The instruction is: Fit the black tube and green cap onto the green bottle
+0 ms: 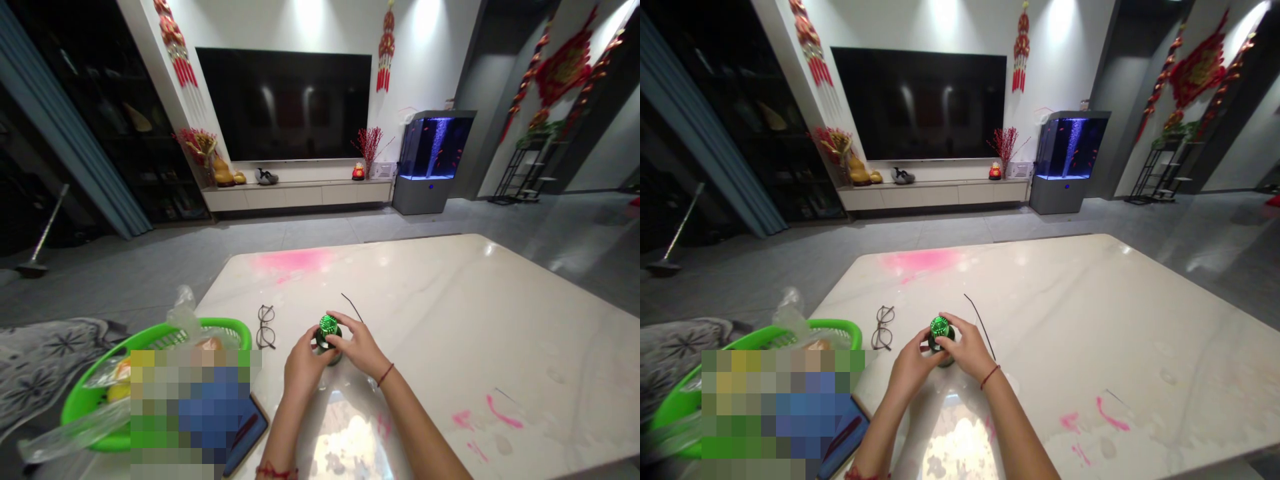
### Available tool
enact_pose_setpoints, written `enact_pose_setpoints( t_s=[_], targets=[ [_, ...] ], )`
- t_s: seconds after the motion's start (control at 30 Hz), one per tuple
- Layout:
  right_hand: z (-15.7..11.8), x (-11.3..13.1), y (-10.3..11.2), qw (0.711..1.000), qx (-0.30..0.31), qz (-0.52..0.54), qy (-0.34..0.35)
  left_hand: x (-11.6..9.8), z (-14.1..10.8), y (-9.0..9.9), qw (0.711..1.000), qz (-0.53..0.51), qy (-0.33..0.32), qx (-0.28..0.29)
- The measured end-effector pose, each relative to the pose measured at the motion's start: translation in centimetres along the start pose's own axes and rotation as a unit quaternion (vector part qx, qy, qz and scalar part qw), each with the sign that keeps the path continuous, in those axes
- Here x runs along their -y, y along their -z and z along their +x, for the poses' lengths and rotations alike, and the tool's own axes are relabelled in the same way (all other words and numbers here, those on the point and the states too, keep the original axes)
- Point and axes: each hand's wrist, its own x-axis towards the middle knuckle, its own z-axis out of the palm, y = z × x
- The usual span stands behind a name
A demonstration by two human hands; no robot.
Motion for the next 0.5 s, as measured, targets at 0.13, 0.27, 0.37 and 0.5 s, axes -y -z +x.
enact_pose_setpoints(
  t_s=[0.13,0.27,0.37,0.5],
  targets=[
    [0.0,0.6,-0.2,0.998,-0.031,-0.048,0.005,-0.1,-0.1,-0.1,1.000,0.016,0.003,-0.005],
    [-0.1,0.9,-0.5,0.997,-0.045,-0.065,-0.001,-0.3,-0.3,-0.2,0.999,0.037,0.020,-0.013],
    [-0.2,0.4,-0.3,0.999,-0.033,-0.038,-0.015,-0.2,-0.3,-0.3,0.999,0.039,0.023,-0.011],
    [-0.2,-0.9,1.2,0.997,-0.061,-0.006,-0.052,0.8,0.2,-0.4,0.999,-0.008,0.023,0.020]
  ],
)
